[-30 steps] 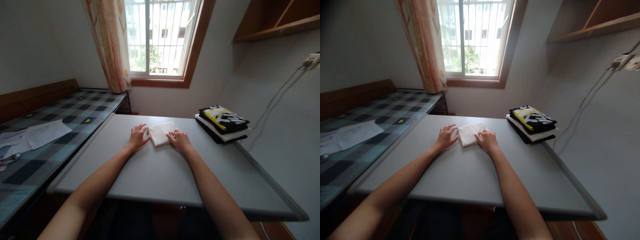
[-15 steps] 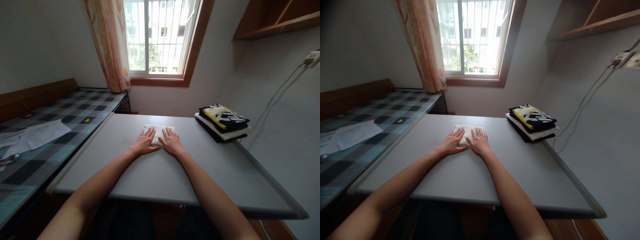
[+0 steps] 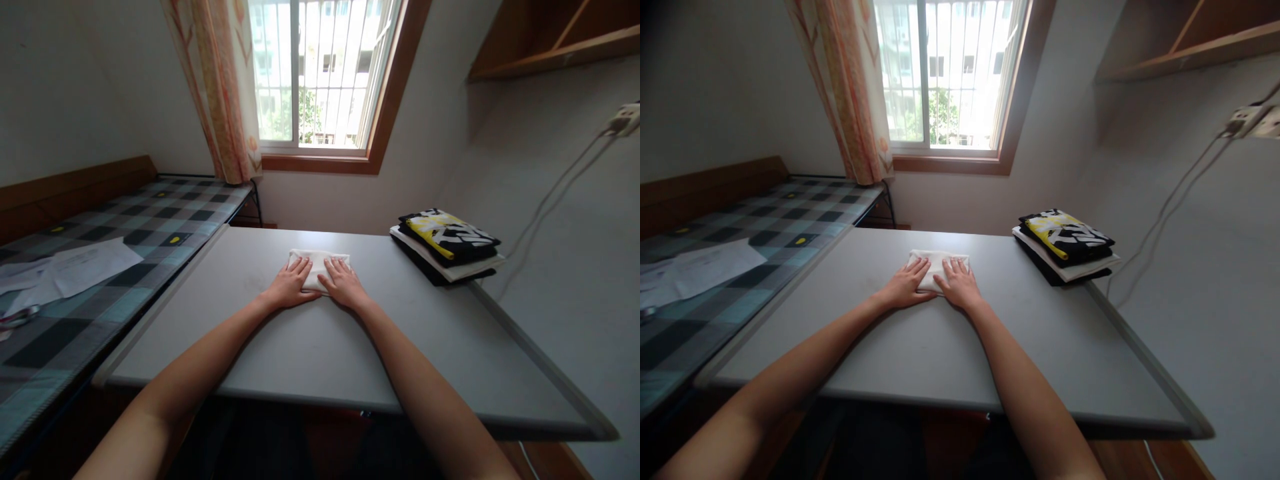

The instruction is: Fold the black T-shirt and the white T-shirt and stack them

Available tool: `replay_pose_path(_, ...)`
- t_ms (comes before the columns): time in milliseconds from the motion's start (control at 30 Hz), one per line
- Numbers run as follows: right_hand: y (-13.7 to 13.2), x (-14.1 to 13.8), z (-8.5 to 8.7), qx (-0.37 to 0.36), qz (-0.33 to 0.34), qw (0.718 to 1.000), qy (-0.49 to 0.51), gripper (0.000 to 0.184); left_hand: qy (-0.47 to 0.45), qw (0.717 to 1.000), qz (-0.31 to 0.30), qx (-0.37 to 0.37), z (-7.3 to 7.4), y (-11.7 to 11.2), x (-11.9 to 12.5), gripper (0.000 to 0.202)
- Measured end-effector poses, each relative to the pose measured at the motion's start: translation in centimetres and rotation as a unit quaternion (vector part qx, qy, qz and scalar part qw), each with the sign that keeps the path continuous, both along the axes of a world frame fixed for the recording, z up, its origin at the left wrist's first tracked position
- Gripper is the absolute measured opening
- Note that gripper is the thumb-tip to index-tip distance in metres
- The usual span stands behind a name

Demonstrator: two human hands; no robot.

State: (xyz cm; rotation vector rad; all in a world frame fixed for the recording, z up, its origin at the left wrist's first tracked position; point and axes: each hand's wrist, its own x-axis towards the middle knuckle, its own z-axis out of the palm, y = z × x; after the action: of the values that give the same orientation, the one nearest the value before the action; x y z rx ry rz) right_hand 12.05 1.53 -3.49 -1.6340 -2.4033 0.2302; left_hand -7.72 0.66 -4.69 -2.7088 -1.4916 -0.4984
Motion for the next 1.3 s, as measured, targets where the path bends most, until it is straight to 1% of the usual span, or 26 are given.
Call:
replay_pose_path(100,0.1,0.1,-0.1,-0.002,0.003,1.0,0.006,0.068,-0.012,1.0,-0.004,0.008,0.1,-0.1,-0.1,0.086)
replay_pose_path(200,0.1,0.2,-0.1,0.0,0.006,1.0,0.008,0.068,-0.034,0.999,-0.02,0.031,0.5,-0.2,-0.3,0.076)
replay_pose_path(300,0.1,0.2,0.0,0.007,0.012,1.0,0.008,0.068,-0.061,0.995,-0.048,0.061,0.8,-0.2,-0.5,0.062)
replay_pose_path(400,0.1,0.2,-0.1,0.011,0.014,1.0,0.007,0.066,-0.079,0.991,-0.084,0.073,0.9,0.0,-0.5,0.047)
replay_pose_path(467,0.1,0.2,-0.1,0.015,0.015,1.0,0.014,0.066,-0.089,0.987,-0.106,0.078,1.0,0.1,-0.5,0.041)
replay_pose_path(533,0.1,0.4,-0.1,0.032,0.018,0.999,0.029,0.065,-0.093,0.985,-0.121,0.078,1.0,0.0,-0.5,0.039)
replay_pose_path(600,0.1,0.6,0.2,0.071,0.026,0.996,0.051,0.058,-0.095,0.986,-0.119,0.073,1.0,0.0,-0.6,0.04)
replay_pose_path(667,0.0,0.8,0.7,0.12,0.032,0.989,0.081,0.045,-0.101,0.987,-0.101,0.071,1.0,-0.1,-0.8,0.041)
replay_pose_path(733,-0.2,0.8,1.3,0.15,0.04,0.981,0.113,0.031,-0.105,0.988,-0.093,0.07,1.1,-0.1,-0.9,0.036)
replay_pose_path(800,-0.4,0.8,1.8,0.145,0.06,0.978,0.137,0.022,-0.103,0.987,-0.104,0.065,1.2,-0.1,-1.0,0.028)
replay_pose_path(867,-0.6,0.6,2.0,0.12,0.089,0.978,0.146,0.017,-0.099,0.986,-0.12,0.057,1.4,-0.2,-1.1,0.024)
replay_pose_path(1000,-0.7,0.3,1.8,0.086,0.118,0.98,0.138,0.017,-0.088,0.986,-0.134,0.049,1.8,-0.3,-1.4,0.029)
replay_pose_path(1167,-0.6,0.4,1.3,0.092,0.139,0.976,0.142,0.016,-0.033,0.985,-0.138,0.101,1.7,0.0,-1.3,0.019)
replay_pose_path(1300,-0.8,0.6,1.6,0.101,0.163,0.973,0.133,0.015,-0.012,0.98,-0.155,0.122,1.3,0.3,-1.4,0.016)
